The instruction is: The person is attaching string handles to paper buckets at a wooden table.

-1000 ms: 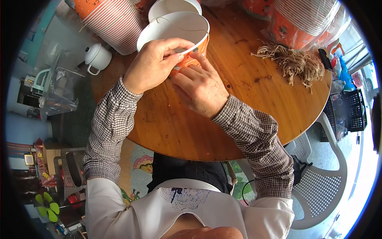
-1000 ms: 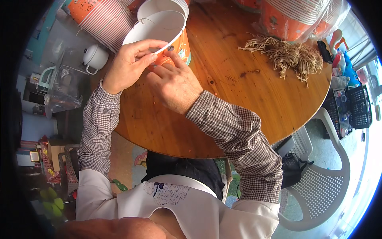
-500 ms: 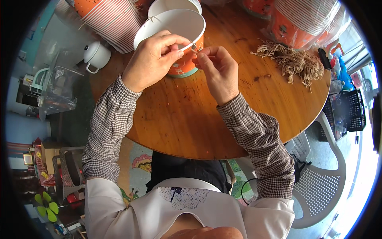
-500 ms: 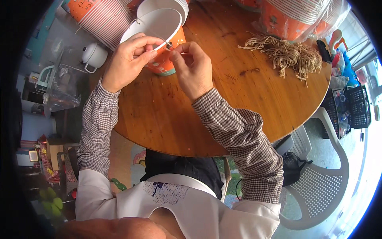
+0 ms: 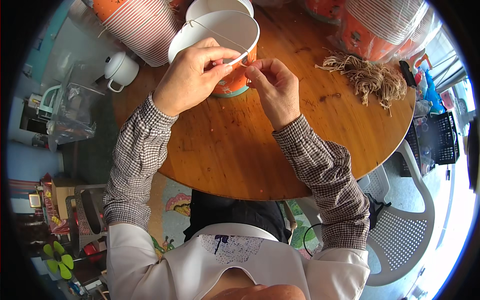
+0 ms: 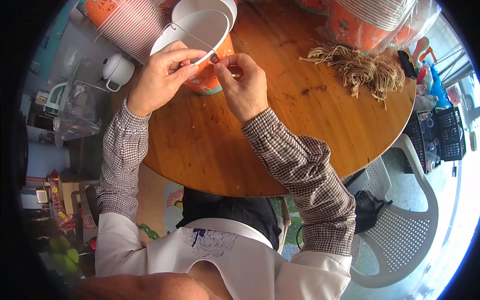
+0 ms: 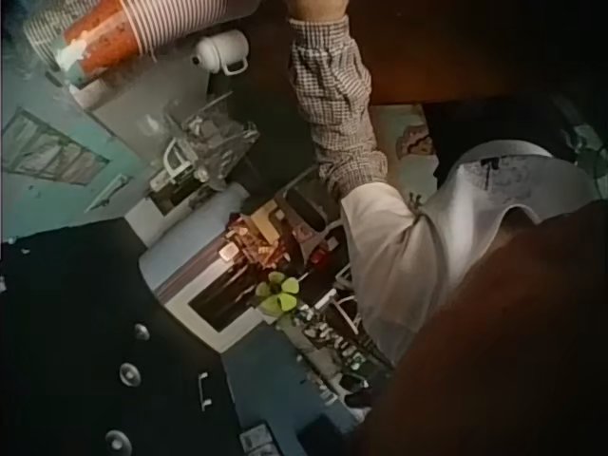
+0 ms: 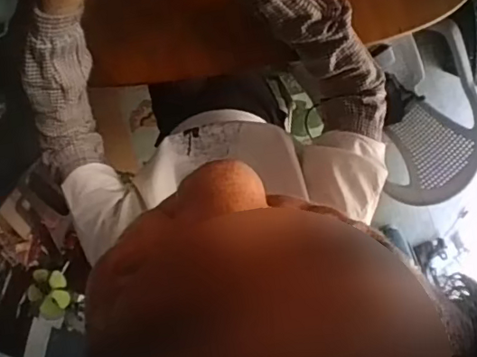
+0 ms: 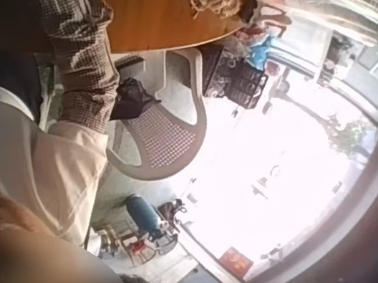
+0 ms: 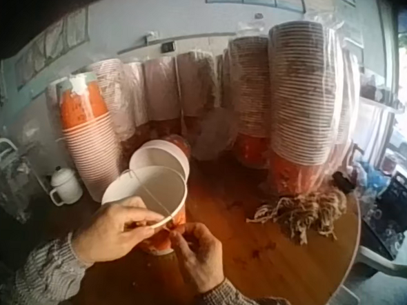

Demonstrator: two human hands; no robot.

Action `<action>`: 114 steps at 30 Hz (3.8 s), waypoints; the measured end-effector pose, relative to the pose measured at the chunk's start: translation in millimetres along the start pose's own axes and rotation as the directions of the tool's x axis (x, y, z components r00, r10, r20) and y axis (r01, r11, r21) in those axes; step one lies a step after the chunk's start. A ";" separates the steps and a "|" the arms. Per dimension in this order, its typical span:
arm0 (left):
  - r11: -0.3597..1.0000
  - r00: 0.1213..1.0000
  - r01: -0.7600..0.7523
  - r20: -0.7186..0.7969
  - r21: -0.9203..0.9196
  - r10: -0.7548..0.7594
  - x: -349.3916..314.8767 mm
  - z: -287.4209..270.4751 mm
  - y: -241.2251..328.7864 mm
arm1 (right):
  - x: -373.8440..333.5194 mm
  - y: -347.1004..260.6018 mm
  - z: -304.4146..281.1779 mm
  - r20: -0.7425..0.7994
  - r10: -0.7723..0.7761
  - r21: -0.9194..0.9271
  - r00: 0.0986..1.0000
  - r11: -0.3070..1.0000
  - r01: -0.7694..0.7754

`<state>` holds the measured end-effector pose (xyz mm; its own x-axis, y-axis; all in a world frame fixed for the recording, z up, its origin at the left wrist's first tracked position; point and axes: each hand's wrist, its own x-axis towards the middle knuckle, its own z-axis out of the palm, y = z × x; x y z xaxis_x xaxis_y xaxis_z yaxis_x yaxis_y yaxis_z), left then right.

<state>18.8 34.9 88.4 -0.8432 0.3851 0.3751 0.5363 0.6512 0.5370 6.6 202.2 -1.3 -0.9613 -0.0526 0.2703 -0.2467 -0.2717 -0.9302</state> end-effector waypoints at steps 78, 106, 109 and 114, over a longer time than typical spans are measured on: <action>0.940 0.953 -0.161 -0.294 -0.301 0.069 20.0 11.0 -35.0 | 76.2 -63.4 -5.2 0.277 -0.336 -0.354 0.900 0.835 0.421; 0.826 0.910 -0.031 -0.358 -0.563 -0.210 -1.3 8.2 -37.8 | 60.4 -70.4 15.0 0.327 -0.350 -0.339 0.878 0.824 0.455; 0.750 0.917 -0.079 -0.342 -0.657 -0.203 -0.1 8.1 -42.1 | 67.6 -79.0 16.9 0.371 -0.389 -0.434 0.843 0.730 0.528; 0.773 0.925 -0.069 -0.330 -0.630 -0.187 0.6 0.5 -46.1 | 74.5 -74.2 20.8 0.224 -0.409 -0.505 0.885 0.727 0.464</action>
<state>-6.5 5.4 63.5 -0.8680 0.0188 0.4962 0.4963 0.0651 0.8657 -44.1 198.5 93.1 -0.7220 -0.1501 0.6755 -0.6877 0.2637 -0.6764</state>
